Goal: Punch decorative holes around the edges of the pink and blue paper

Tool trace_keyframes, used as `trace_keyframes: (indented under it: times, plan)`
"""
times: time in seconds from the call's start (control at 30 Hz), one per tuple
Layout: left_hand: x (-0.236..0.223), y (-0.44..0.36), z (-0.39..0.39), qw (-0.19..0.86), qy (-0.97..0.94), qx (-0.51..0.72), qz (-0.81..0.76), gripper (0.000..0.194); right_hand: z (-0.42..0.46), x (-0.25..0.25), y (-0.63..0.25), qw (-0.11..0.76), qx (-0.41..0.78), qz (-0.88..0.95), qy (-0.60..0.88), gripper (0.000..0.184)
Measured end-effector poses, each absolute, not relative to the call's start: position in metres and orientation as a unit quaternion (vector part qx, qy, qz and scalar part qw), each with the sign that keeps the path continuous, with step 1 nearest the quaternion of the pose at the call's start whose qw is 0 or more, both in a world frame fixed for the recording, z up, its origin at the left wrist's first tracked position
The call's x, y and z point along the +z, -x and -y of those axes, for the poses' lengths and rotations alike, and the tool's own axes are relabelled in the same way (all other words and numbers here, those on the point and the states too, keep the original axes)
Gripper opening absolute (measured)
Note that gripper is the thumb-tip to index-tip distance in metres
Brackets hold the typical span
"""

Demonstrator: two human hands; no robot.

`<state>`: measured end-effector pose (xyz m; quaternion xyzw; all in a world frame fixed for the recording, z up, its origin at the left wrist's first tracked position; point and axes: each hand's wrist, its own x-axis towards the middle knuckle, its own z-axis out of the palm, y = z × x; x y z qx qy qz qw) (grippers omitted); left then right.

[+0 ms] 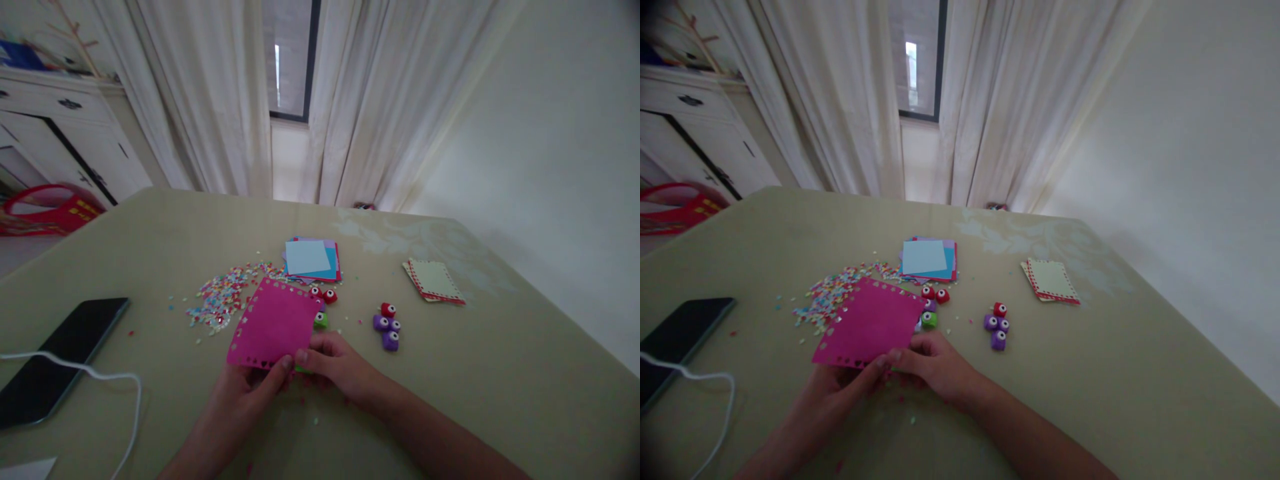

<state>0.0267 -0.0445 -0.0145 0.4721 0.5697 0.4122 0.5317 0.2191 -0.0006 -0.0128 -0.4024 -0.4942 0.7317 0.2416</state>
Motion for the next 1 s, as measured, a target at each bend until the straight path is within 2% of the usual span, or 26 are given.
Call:
trace_keyframes:
  times: [0.2,0.33,0.43,0.5,0.63,0.7,0.83,1.0]
  plan:
    - [0.001,-0.024,0.041,0.469,-0.456,0.452,-0.606,0.033,-0.002,-0.015,-0.222,0.242,0.722,0.501,0.412,0.062]
    - [0.005,-0.019,0.04,0.455,-0.45,0.45,-0.623,0.038,-0.004,-0.009,-0.223,0.256,0.738,0.478,0.402,0.053]
    - [0.008,-0.018,0.039,0.438,-0.454,0.462,-0.623,0.041,-0.004,0.004,-0.226,0.244,0.715,0.529,0.386,0.045]
    - [0.01,-0.018,0.039,0.434,-0.453,0.469,-0.622,0.042,-0.002,0.011,-0.228,0.237,0.629,0.611,0.418,0.04]
    - [0.008,-0.018,0.04,0.418,-0.462,0.454,-0.636,0.046,0.004,0.007,-0.228,0.211,0.374,0.77,0.472,0.014]
    - [0.007,-0.018,0.041,0.405,-0.471,0.448,-0.643,0.047,0.005,0.0,-0.227,0.198,0.312,0.808,0.46,0.015]
    - [0.006,-0.015,0.042,0.398,-0.456,0.454,-0.654,0.045,0.006,-0.006,-0.227,0.178,0.272,0.83,0.453,0.02]
    - [0.007,-0.009,0.043,0.365,-0.425,0.479,-0.676,0.042,0.014,-0.008,-0.222,0.211,0.193,0.88,0.378,0.042]
